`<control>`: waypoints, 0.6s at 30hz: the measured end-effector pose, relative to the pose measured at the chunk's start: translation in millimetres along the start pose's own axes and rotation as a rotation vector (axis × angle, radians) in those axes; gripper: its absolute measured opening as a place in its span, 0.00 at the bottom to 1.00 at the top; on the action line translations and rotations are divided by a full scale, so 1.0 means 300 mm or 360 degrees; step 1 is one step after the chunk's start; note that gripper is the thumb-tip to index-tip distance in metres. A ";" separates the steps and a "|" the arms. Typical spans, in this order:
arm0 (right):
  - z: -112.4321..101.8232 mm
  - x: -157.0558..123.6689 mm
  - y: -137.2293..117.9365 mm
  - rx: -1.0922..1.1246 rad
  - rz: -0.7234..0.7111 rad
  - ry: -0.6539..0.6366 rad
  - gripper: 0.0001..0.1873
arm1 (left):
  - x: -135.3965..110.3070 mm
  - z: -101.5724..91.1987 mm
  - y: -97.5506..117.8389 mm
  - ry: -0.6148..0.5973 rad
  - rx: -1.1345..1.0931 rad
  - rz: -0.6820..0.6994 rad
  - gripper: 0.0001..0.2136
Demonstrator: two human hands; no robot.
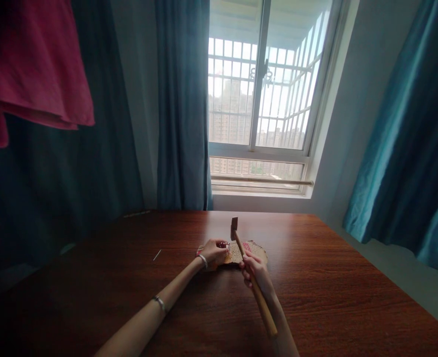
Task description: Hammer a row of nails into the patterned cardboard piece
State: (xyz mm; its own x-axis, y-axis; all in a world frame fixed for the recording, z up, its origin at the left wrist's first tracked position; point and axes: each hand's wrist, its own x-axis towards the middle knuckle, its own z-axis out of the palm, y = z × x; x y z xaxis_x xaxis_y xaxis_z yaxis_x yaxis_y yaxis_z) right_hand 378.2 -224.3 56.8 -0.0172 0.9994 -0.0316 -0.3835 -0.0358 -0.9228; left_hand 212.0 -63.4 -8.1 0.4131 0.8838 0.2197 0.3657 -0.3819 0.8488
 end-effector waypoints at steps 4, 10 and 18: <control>-0.034 0.007 0.002 -0.0109 -0.0049 0.0150 0.27 | 0.007 -0.028 0.009 -0.0025 -0.0179 0.0023 0.33; -0.114 0.030 0.011 -0.0358 -0.0249 0.0590 0.31 | 0.014 -0.117 0.018 0.0045 -0.0497 -0.0017 0.27; -0.199 0.001 -0.012 -0.0905 -0.0321 0.1006 0.22 | -0.071 -0.222 -0.031 0.0054 0.0222 0.0137 0.29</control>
State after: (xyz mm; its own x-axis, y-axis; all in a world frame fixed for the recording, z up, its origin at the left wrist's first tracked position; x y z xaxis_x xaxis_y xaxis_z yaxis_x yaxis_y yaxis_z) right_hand 434.8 -223.6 37.1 0.5812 0.8074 0.1017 0.1977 -0.0189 -0.9801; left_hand 144.3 -60.6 11.4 0.4203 0.8538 0.3072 0.4432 -0.4886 0.7516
